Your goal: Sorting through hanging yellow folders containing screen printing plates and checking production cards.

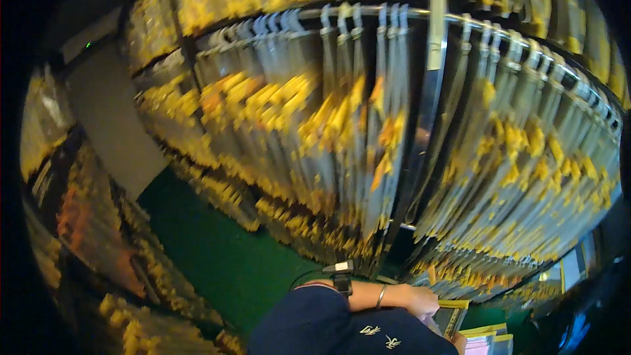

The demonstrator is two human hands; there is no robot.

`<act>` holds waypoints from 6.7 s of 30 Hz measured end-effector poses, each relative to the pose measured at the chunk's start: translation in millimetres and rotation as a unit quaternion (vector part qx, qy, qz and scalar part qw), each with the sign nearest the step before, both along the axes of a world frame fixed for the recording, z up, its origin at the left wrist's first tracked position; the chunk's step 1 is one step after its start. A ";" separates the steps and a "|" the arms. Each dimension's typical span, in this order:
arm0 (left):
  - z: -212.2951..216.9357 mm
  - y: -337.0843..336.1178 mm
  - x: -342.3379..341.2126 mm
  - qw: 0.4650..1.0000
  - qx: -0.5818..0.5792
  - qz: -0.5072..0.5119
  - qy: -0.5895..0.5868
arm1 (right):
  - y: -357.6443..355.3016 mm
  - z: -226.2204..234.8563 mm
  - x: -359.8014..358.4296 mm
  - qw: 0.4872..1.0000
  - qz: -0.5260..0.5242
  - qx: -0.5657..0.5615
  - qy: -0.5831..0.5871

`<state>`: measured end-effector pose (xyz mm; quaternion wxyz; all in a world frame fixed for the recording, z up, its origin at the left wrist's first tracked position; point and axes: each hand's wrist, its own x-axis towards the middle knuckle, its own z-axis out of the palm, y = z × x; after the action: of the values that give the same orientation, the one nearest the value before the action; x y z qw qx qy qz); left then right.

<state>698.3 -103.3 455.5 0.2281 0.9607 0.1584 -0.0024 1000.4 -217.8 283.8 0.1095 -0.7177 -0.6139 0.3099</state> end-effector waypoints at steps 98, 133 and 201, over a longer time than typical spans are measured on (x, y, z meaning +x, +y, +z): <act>-283.8 71.7 247.8 0.862 -0.445 -0.108 0.217 | -195.2 -209.5 -197.7 0.268 -0.412 0.385 0.781; -388.4 -16.2 257.5 0.924 -0.266 -0.249 -0.114 | -256.5 -173.1 -271.5 0.298 -0.768 0.007 0.567; -301.6 106.2 190.3 0.888 -0.188 0.278 -0.315 | -162.0 -207.5 -73.2 -0.070 -0.410 0.436 0.798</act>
<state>888.5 2.9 153.8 0.4336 0.7668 0.3355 0.3340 927.2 -379.9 76.3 -0.9221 -0.0939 -0.2898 -0.2384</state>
